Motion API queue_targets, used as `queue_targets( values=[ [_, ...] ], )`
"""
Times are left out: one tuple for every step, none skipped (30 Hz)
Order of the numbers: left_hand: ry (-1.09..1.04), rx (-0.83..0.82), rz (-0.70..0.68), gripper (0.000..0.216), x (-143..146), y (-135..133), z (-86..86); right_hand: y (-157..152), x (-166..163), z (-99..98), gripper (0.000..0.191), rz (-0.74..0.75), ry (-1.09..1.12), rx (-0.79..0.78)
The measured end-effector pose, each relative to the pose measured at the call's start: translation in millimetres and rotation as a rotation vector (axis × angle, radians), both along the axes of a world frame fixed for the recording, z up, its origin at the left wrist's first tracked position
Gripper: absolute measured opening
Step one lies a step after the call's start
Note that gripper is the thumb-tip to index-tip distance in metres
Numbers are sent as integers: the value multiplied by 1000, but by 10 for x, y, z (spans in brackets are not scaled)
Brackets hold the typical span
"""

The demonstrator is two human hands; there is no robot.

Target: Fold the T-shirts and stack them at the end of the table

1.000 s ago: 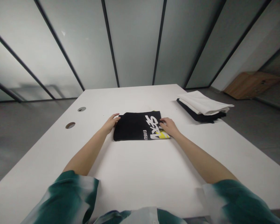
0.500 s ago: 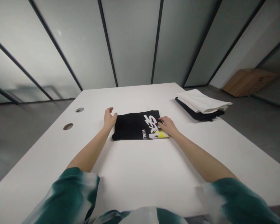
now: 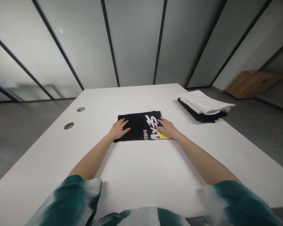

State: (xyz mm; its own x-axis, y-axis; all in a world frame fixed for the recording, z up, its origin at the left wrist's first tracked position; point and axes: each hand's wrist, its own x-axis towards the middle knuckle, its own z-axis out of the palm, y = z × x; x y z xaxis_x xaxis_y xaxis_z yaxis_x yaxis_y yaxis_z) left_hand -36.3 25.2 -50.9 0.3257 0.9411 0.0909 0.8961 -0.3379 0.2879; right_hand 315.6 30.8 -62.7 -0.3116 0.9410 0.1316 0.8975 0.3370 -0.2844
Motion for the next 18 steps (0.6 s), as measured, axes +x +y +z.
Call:
queue_targets(
  values=[
    [-20,22,3,67,-16,14,-8,7,1,5,61,-43,6,3],
    [-41,48,11,65,-29,27,-19,16,2,9,61,-88,10,6],
    [-61,72,24,64,-41,37,-31,24,4,11,60,-128,9,11],
    [-78,92,38,64,-51,44,-45,32,6,11,59,-158,4,14],
    [-90,107,50,63,-59,51,-58,38,7,10,58,-175,-2,17],
    [-96,116,58,62,-65,56,-71,43,7,8,56,-180,-10,18],
    [-98,120,59,61,-70,59,-81,45,6,8,55,-178,-17,21],
    [-96,120,56,60,-73,62,-90,45,3,9,54,-174,-23,25],
    [-95,121,51,59,-75,64,-96,43,1,13,53,-169,-27,31],
    [-96,124,47,58,-75,64,-99,40,-2,18,52,-165,-29,38],
    [-102,131,43,58,-75,63,-100,36,-3,26,51,-161,-28,45],
    [-111,141,38,57,-74,61,-99,32,-4,34,51,-154,-23,52],
    [-122,153,33,57,-73,58,-97,27,-4,43,51,-147,-16,59],
    [-134,164,28,56,-70,53,-93,24,-3,50,51,-141,-7,65],
    [-143,172,24,56,-67,49,-89,21,-2,56,52,-138,1,69],
    [-149,176,22,55,-64,44,-84,20,-1,60,53,-138,7,72],
    [-151,176,21,55,-62,39,-80,19,-1,62,54,-139,9,71],
    [-150,172,22,54,-59,36,-77,19,-2,62,54,-141,6,67]
  ],
)
